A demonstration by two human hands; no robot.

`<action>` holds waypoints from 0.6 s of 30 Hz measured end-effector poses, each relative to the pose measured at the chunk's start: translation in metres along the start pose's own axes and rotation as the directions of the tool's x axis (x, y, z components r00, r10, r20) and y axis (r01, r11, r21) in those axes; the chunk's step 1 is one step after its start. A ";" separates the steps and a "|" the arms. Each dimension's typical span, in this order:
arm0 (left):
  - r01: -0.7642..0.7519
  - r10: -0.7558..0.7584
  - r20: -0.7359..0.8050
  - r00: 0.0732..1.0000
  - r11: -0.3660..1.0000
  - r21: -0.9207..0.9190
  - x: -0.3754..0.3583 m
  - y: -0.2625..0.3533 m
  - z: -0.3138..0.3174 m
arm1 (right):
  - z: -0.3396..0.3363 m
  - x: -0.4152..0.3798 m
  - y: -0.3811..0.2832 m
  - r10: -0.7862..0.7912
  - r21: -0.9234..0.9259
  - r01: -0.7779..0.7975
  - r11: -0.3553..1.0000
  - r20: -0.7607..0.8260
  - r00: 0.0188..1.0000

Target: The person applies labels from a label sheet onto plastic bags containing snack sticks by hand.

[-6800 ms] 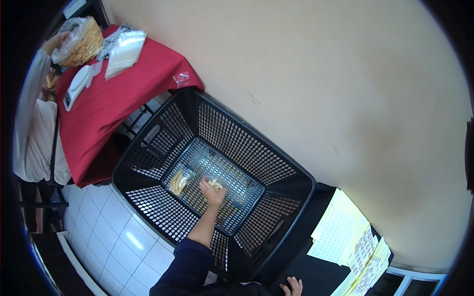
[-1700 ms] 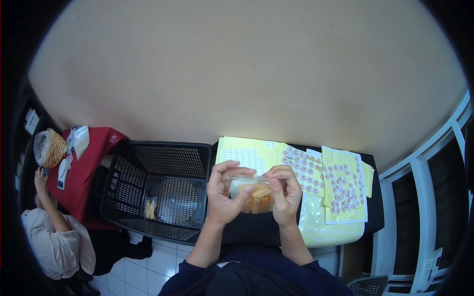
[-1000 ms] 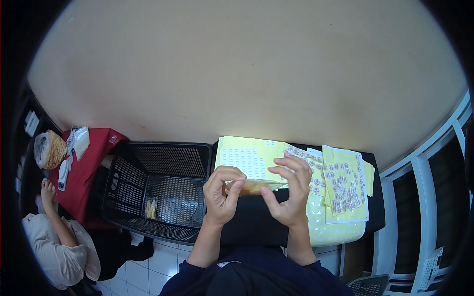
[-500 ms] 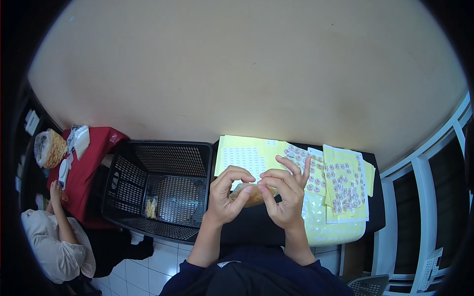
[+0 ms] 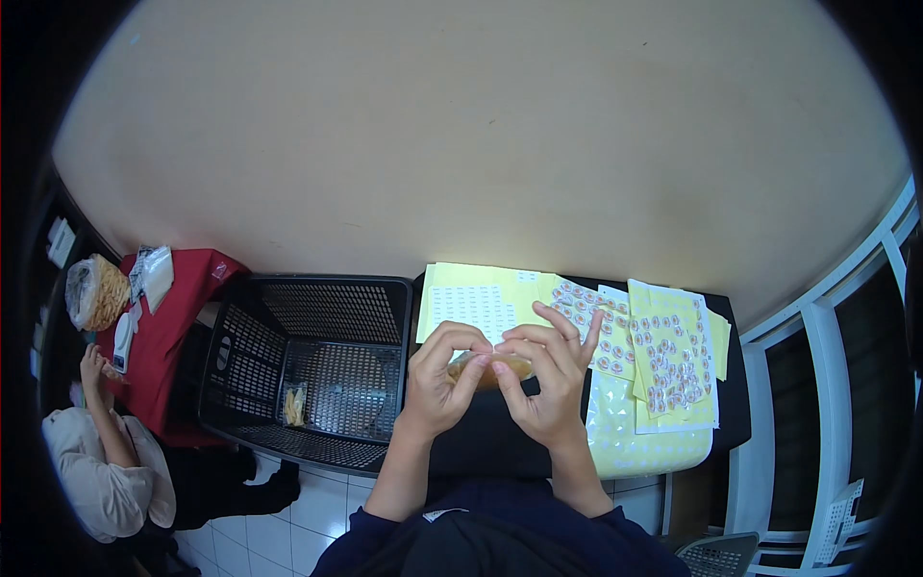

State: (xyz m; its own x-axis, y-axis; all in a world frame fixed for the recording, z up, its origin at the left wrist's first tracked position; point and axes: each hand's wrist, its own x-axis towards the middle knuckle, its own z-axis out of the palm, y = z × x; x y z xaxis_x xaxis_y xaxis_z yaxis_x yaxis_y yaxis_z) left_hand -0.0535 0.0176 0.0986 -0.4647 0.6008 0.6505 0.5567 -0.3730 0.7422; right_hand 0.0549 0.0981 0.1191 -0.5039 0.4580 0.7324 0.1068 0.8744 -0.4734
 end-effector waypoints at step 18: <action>0.370 -0.363 0.118 0.924 0.928 -0.044 -0.095 -0.040 0.029 | 0.014 -0.090 0.036 0.205 0.051 -0.225 0.973 0.252 0.946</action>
State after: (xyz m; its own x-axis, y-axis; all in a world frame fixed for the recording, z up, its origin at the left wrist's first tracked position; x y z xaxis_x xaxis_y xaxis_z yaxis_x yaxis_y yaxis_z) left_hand -0.0115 -0.0044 0.0028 -0.5506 0.7739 0.3129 0.3146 -0.1547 0.9365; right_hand 0.0922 0.0861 0.0292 -0.6706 0.5722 0.4720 0.1735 0.7396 -0.6503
